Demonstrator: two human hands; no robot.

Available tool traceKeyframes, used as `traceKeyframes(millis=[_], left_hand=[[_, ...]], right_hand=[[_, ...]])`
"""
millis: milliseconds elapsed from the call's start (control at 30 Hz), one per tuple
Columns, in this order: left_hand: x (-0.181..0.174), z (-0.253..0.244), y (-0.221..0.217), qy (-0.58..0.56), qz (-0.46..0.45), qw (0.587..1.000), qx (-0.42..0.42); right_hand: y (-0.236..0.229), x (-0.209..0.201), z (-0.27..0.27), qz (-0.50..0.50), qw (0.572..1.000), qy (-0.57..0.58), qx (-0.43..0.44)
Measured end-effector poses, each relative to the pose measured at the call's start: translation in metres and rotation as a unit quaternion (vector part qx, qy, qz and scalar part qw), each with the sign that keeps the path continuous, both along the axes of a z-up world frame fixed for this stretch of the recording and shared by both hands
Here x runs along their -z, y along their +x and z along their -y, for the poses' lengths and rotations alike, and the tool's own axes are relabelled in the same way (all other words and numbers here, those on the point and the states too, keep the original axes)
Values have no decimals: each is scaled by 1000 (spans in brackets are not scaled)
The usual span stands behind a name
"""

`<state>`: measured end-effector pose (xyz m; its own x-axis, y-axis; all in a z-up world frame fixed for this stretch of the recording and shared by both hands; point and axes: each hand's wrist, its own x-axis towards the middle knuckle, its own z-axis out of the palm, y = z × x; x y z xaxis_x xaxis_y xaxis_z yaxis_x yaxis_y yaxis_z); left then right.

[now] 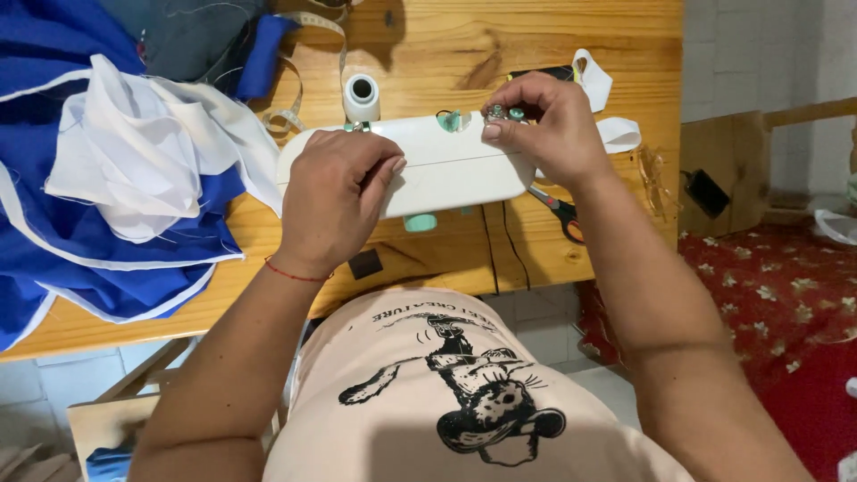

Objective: The person threads a white sewing machine, starting by winding a bobbin with white thread. They then place the bobbin into the machine and proceed to thread the needle, pulling the thread through the machine's guides and tensioners.

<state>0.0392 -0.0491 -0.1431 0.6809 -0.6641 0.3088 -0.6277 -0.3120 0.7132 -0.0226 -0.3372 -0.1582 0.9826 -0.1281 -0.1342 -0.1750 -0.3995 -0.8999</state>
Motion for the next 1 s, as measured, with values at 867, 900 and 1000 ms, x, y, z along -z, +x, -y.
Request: traceKeyframes(millis=[867,900,1000], left_hand=[[2,-2,0,-24,-13,1000,8],[2,-2,1,-24,-12,1000,7],[2,-2,1,-16,-11,1000,14]], right_hand=[[54,-17,-5,56,946,311,67],[59,-17,3,56,946,312,65],[67,-8,37,73,951,269,130]])
